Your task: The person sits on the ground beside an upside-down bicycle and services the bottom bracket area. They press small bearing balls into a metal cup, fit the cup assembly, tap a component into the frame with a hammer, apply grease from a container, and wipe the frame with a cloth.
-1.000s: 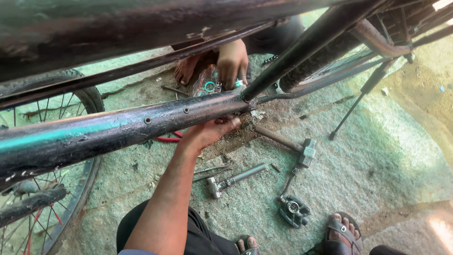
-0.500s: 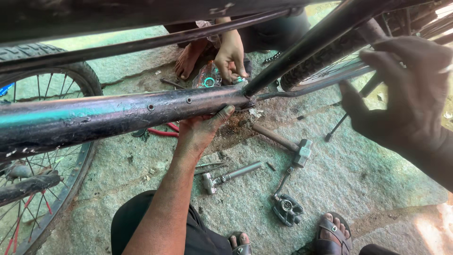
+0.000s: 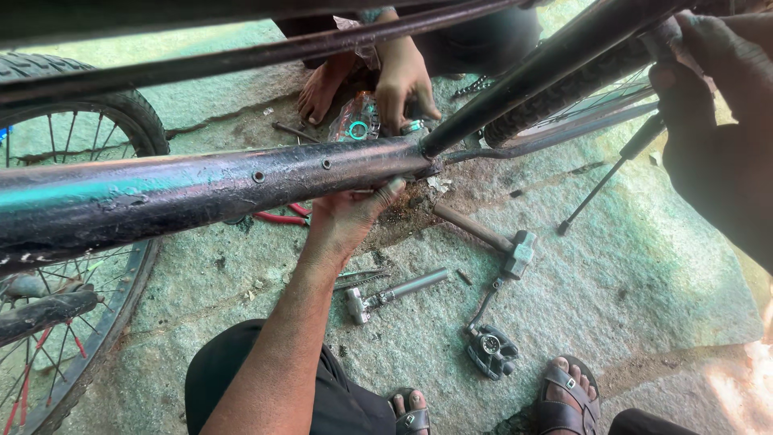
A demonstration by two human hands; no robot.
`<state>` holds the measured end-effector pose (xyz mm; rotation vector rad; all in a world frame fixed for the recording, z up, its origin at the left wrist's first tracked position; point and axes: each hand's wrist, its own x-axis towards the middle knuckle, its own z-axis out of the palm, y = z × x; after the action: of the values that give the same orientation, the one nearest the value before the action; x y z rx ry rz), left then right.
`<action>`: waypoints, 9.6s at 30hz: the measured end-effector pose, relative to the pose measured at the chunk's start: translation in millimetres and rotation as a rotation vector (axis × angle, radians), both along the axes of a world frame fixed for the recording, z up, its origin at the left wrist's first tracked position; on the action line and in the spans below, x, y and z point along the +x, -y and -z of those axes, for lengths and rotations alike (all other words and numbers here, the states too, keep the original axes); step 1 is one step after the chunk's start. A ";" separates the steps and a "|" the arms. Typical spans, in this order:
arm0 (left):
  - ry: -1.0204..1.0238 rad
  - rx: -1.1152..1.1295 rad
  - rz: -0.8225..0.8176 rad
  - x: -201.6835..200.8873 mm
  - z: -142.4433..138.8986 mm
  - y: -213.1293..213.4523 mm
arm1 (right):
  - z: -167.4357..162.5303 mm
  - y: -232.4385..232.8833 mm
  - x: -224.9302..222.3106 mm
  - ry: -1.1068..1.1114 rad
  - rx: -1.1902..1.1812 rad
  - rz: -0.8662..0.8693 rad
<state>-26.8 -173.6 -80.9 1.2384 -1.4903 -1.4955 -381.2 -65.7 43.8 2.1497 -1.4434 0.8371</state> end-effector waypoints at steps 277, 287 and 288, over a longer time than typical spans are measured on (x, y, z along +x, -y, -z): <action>1.174 -0.150 0.349 31.7 55.9 11.7 | 185.3 -15.5 146.1 2.232 0.904 -0.210; -0.341 -0.018 -0.001 8.0 -19.6 -17.0 | 214.2 -1.9 175.7 1.025 0.482 0.080; -0.405 -0.110 -0.043 5.7 -19.1 -18.0 | 211.7 -1.0 175.0 0.895 0.484 0.167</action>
<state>-21.0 -155.6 -61.8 0.8355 -1.2473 -1.5058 -206.2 -64.7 -167.9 1.9828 -2.4224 1.6418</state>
